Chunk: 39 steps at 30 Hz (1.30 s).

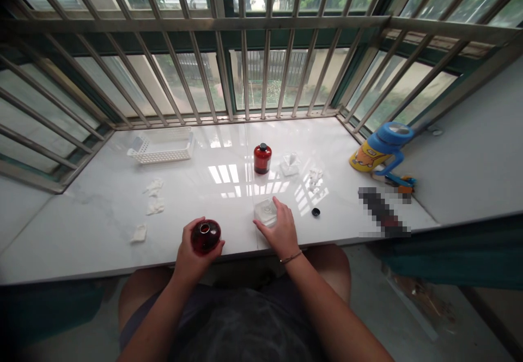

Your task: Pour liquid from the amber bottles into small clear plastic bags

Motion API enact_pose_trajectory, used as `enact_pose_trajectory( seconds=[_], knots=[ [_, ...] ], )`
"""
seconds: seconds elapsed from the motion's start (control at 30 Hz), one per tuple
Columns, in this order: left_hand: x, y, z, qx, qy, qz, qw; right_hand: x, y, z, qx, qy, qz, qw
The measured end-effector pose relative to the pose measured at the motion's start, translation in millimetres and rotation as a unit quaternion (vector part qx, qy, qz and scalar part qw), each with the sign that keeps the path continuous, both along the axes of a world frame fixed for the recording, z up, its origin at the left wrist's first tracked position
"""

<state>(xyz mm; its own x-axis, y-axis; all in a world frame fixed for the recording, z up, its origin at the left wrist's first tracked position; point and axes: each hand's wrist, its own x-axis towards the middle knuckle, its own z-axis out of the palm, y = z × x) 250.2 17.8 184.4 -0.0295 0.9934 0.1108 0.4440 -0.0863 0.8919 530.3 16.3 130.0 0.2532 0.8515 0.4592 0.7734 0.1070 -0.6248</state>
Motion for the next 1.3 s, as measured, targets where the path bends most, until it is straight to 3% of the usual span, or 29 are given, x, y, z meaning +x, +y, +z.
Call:
enact_pose_trajectory(
  seconds=[0.1, 0.2, 0.3, 0.47, 0.7, 0.97, 1.3],
  knots=[
    [7.1, 5.4, -1.7, 0.005, 0.002, 0.004, 1.0, -0.2, 0.4, -0.1, 0.013, -0.014, 0.005, 1.0],
    [12.9, 8.9, -2.6, 0.025, 0.014, -0.029, 0.999, -0.6, -0.4, 1.0, 0.02, -0.031, 0.017, 0.999],
    [16.2, 11.5, -3.1, 0.064, 0.047, -0.073, 0.994, -0.1, -2.7, 2.8, 0.004, -0.057, 0.038, 0.998],
    [18.0, 12.4, -4.8, 0.101, 0.084, -0.093, 0.987, 6.4, -7.5, 7.2, -0.036, -0.094, 0.054, 0.993],
    [17.4, 12.8, -3.9, 0.089, 0.085, -0.088, 0.989, 17.4, -8.1, 12.9, -0.069, -0.08, 0.095, 0.99],
    [9.4, 13.4, 12.2, 0.06, 0.108, -0.149, 0.981, 25.7, 5.6, 10.0, -0.096, -0.009, 0.176, 0.98],
    [6.7, 8.0, 13.3, 0.067, 0.118, -0.15, 0.979, -1.8, -9.3, 9.1, -0.086, 0.071, 0.118, 0.987]
  ],
)
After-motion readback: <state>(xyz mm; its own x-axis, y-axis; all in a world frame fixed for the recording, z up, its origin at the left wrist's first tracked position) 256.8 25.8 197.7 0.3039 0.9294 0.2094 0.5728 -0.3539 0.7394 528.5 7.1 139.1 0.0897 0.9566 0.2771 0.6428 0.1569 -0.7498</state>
